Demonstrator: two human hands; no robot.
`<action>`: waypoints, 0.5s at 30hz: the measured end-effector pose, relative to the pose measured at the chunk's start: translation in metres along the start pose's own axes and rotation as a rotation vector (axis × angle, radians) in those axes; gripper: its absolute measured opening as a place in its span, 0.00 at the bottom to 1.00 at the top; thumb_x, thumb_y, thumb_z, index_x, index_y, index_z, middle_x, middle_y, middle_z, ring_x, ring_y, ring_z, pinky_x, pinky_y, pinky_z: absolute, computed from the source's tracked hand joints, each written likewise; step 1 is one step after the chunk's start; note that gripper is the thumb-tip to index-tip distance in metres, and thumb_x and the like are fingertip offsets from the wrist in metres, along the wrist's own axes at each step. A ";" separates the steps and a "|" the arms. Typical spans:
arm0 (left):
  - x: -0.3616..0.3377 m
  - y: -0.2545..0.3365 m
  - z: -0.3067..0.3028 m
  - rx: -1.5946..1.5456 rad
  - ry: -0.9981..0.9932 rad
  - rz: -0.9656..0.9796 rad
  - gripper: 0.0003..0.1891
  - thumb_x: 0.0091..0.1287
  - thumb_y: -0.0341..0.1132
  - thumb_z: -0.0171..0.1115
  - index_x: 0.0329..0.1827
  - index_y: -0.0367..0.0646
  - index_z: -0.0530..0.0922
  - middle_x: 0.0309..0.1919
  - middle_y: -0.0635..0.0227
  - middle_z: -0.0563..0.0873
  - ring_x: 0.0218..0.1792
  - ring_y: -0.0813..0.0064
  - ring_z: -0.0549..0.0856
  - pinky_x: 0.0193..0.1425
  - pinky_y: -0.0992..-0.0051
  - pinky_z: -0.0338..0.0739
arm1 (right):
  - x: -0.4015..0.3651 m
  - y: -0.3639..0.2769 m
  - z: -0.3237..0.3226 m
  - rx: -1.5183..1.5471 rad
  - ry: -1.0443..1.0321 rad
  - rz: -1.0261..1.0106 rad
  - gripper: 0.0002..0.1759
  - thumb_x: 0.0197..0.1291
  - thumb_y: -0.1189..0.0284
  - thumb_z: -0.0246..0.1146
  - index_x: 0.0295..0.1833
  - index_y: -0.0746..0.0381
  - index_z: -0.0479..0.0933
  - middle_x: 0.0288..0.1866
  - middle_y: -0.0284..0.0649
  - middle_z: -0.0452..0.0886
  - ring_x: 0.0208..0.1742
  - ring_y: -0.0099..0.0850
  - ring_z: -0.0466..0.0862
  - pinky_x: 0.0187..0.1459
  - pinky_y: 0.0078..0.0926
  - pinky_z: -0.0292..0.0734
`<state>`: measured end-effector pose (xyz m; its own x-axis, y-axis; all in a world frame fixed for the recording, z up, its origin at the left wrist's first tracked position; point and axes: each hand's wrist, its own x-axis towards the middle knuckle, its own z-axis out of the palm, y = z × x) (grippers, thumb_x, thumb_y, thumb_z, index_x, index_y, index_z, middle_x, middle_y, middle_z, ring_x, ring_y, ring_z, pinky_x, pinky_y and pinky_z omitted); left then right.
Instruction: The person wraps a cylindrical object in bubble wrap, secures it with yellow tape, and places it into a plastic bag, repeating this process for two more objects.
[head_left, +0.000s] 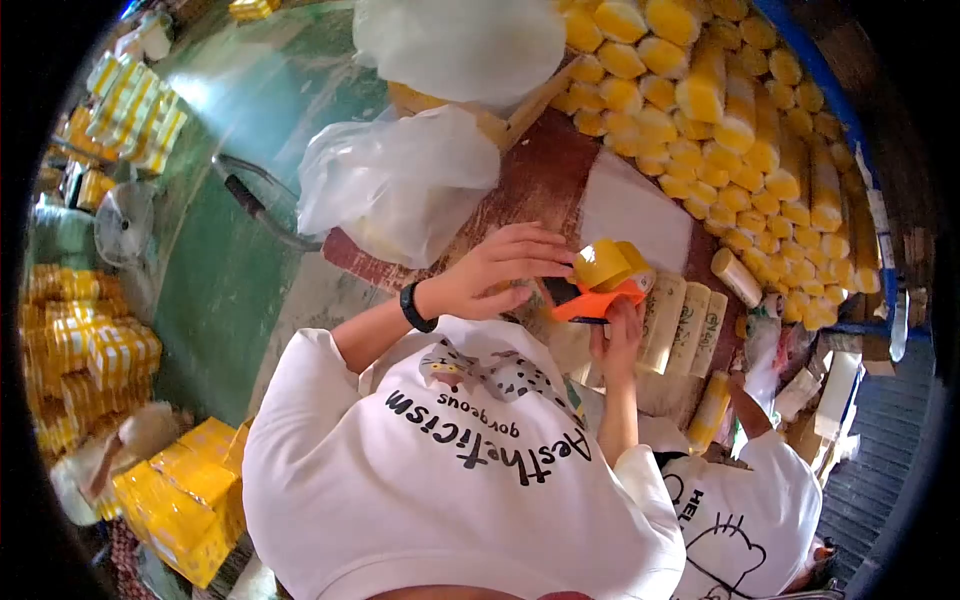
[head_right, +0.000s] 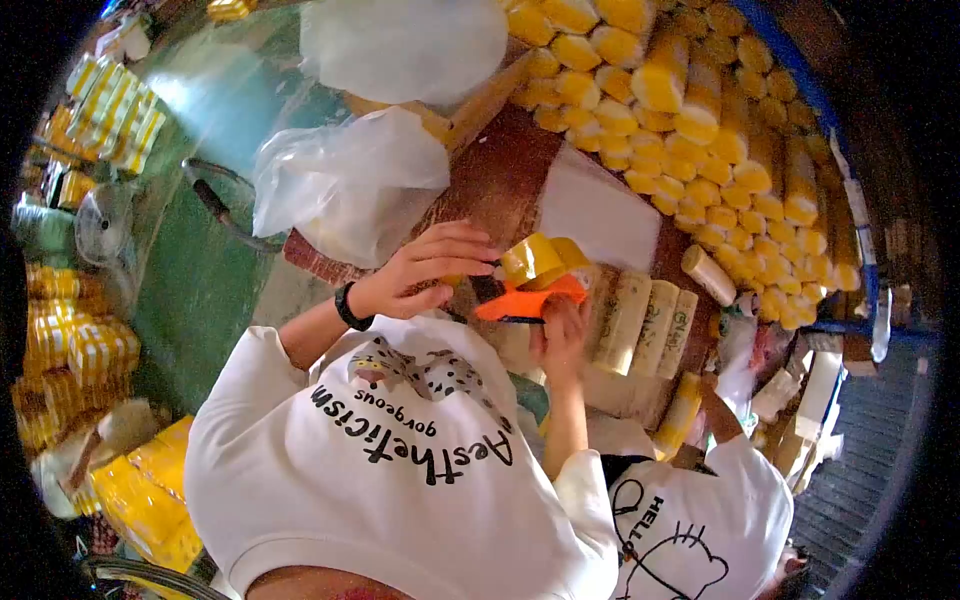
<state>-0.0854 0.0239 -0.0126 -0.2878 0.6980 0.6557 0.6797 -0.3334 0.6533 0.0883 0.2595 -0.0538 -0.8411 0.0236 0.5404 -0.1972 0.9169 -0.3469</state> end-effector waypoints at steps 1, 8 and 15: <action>-0.002 0.006 -0.002 0.017 -0.014 -0.005 0.21 0.70 0.40 0.47 0.62 0.41 0.75 0.63 0.59 0.75 0.68 0.55 0.68 0.73 0.53 0.55 | 0.002 0.000 0.000 -0.008 -0.021 -0.040 0.12 0.49 0.76 0.62 0.41 0.64 0.72 0.44 0.48 0.80 0.49 0.51 0.78 0.61 0.64 0.61; 0.001 0.008 -0.007 0.159 -0.101 0.005 0.36 0.72 0.62 0.32 0.63 0.41 0.73 0.61 0.59 0.77 0.69 0.55 0.67 0.74 0.48 0.45 | 0.028 -0.022 -0.002 -0.042 -0.096 -0.189 0.14 0.39 0.78 0.62 0.37 0.63 0.74 0.43 0.44 0.80 0.46 0.46 0.79 0.50 0.59 0.66; 0.003 0.004 -0.013 -0.166 0.089 -0.151 0.28 0.69 0.52 0.51 0.63 0.41 0.71 0.56 0.61 0.79 0.61 0.59 0.73 0.71 0.58 0.57 | 0.023 -0.027 -0.006 0.034 -0.212 -0.209 0.16 0.37 0.80 0.62 0.38 0.62 0.74 0.45 0.40 0.81 0.48 0.41 0.80 0.56 0.59 0.66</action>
<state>-0.0926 0.0166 -0.0033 -0.4413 0.6917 0.5717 0.5066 -0.3339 0.7949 0.0772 0.2377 -0.0270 -0.8660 -0.2516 0.4322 -0.3912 0.8792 -0.2720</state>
